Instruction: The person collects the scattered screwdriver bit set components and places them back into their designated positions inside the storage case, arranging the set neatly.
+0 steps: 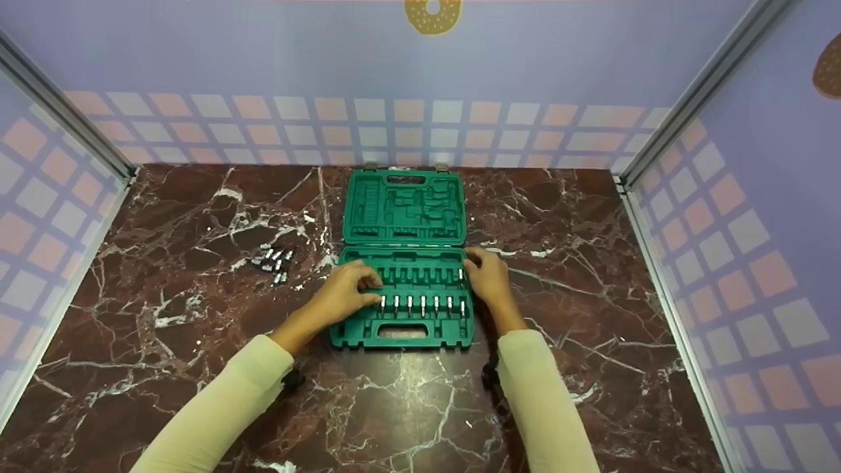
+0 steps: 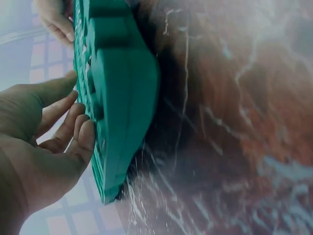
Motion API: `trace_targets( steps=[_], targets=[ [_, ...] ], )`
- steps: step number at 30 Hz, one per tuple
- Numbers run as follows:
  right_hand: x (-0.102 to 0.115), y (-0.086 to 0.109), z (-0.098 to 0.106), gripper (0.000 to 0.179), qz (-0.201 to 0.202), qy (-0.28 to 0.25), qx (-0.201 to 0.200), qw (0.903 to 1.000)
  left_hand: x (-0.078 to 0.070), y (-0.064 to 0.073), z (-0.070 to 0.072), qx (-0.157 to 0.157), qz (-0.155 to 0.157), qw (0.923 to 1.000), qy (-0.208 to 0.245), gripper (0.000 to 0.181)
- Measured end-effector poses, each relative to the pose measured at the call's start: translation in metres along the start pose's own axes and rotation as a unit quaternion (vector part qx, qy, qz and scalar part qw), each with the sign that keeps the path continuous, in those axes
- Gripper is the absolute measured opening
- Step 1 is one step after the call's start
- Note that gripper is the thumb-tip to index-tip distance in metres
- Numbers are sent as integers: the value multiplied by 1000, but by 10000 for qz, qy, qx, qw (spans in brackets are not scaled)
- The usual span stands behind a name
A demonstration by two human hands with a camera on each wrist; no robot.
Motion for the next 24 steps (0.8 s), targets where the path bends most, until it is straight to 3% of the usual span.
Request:
trace_targets(
  steps=[4,12,19,24],
  targets=[
    [-1,-2,1,35,49,36,-29,10000,4,4,11,-32,-61,9997,229,21],
    [0,-3,0,35,22,2,3,10000,20,15,38,-60,191,9995,250,25],
    [-1,-2,0,35,32,-70,40,10000,30,21,62,-376,-97,9992,89,25],
    [-1,-3,0,35,104,-6,27,9999,45,26,78,-671,-69,9976,149,26]
  ],
)
Point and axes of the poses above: each hand's wrist, its own y-axis away from the middle knuckle, its own z-axis out of the back of the hand, x = y × z, the point moved 9 cm from there along -y, towards the middle knuckle, and after that the axes turned 5 degrees about -x, right-handed, at the moved point
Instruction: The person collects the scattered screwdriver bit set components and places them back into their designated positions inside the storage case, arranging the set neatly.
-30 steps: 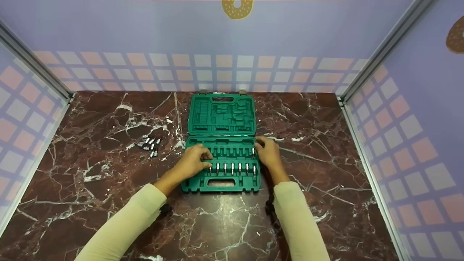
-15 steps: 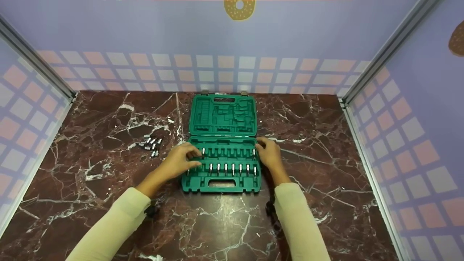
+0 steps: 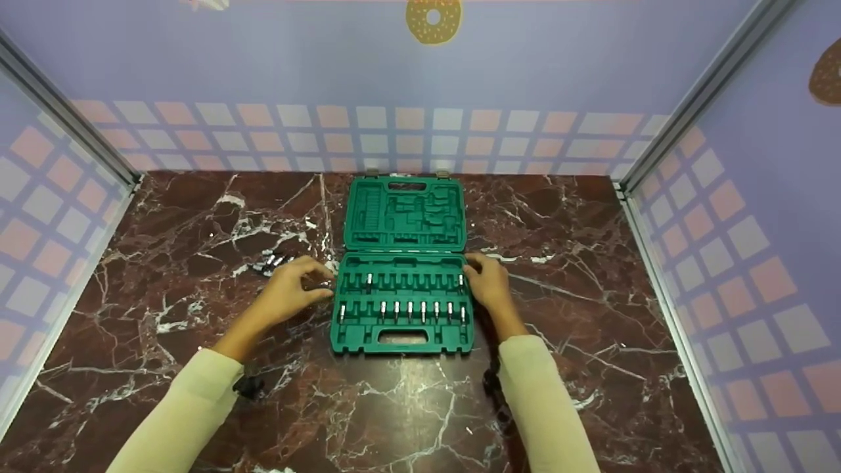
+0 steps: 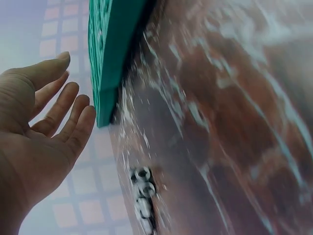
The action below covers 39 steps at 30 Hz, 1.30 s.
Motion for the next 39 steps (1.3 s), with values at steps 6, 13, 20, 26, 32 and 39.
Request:
trace_targets(
  steps=[6,13,20,26,32,39],
  targets=[
    [0,0,0,34,42,37,-52,10000,21,6,23,-344,159,9993,-2,28],
    [-1,0,2,35,3,37,-46,10000,43,10,53,-763,279,9967,7,31],
    [-4,-1,1,35,-49,-36,2,10000,70,15,75,-985,516,9938,-68,34],
    [-4,-1,0,36,-95,-40,5,9999,90,19,85,-882,705,9921,-541,37],
    [-1,2,-1,35,-93,-90,30,9999,101,20,90,-753,839,9917,-612,35],
    [-1,2,0,34,-101,-170,-13,9998,109,13,88,-558,860,9905,-911,29]
  ],
)
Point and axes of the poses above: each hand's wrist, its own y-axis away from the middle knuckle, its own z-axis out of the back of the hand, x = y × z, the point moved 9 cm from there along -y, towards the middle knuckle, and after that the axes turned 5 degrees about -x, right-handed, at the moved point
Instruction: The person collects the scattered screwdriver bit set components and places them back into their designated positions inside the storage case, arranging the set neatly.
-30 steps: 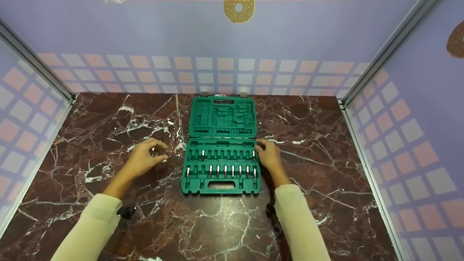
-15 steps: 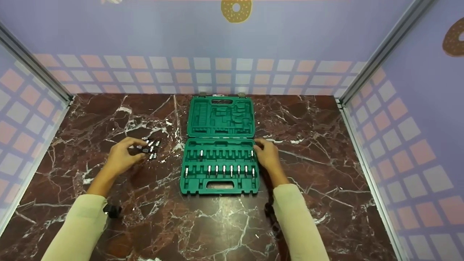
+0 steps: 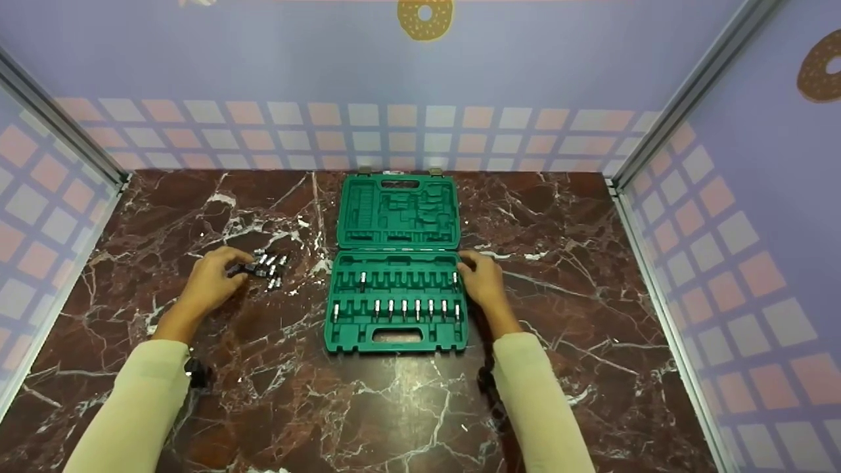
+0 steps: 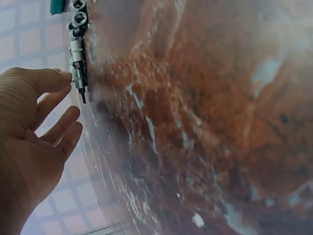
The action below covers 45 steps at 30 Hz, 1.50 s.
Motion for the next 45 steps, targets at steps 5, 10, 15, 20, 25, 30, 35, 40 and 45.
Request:
trace_targets(
  steps=[5,10,15,20,25,30,35,40,45],
  targets=[
    [1,-1,0,34,66,34,-3,10000,2,-4,-2,111,7,9998,-164,29],
    [3,-1,0,35,88,31,17,10000,3,-5,-3,100,-77,9995,-306,29],
    [3,-1,0,35,88,57,-7,9999,4,-5,-4,29,-162,9988,-471,27],
    [3,0,0,35,114,172,22,9998,2,-6,-2,-118,-316,9975,-621,21],
    [3,0,-1,35,108,166,10,9998,0,-6,0,-312,-489,9964,-611,18],
    [1,-1,-2,35,55,157,4,9999,1,-4,2,-392,-335,9977,-435,17],
    [-2,0,-1,36,-9,89,26,10000,0,-3,2,-406,-146,9990,-71,17],
    [0,0,0,35,178,80,-58,9998,-4,-1,1,-410,-18,9987,312,18],
    [2,-1,1,34,295,140,-121,9994,-11,1,-1,-412,108,9978,504,20]
  ],
)
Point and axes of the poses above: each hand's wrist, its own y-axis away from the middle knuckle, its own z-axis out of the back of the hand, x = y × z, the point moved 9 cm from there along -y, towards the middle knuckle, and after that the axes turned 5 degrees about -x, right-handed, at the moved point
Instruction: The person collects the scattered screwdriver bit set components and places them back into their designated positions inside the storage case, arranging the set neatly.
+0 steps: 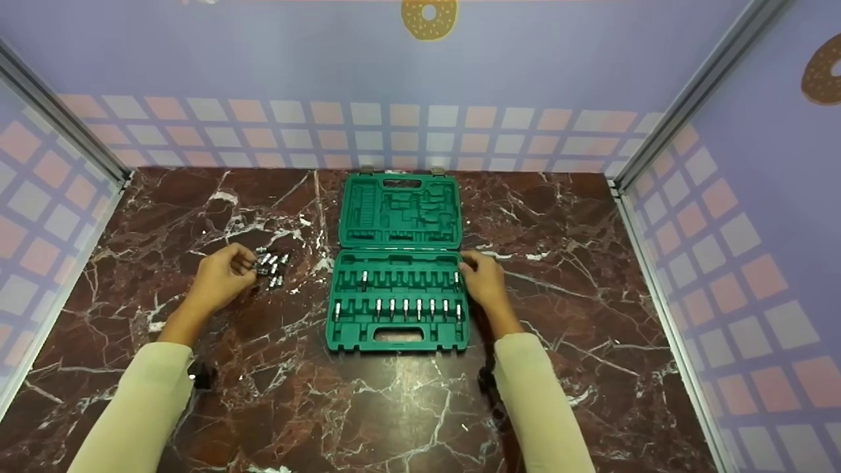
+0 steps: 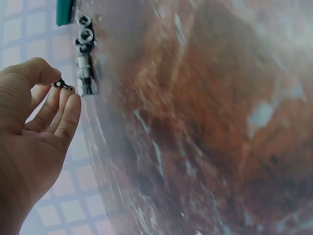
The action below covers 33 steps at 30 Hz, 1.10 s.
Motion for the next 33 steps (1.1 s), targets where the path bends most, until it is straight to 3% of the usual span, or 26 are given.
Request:
trace_targets(
  steps=[5,10,18,33],
  targets=[
    [-3,0,0,36,-165,-3,67,9998,-14,1,-1,-15,-18,9999,166,20],
    [-4,-1,0,35,-187,39,21,9998,-30,4,-6,89,-224,9992,321,21],
    [-4,-1,0,34,-229,-31,17,9997,-56,10,-20,380,-590,9948,732,21],
    [-3,-1,-1,36,-300,-35,143,9994,-100,21,-52,987,-835,9836,1261,17]
  ],
)
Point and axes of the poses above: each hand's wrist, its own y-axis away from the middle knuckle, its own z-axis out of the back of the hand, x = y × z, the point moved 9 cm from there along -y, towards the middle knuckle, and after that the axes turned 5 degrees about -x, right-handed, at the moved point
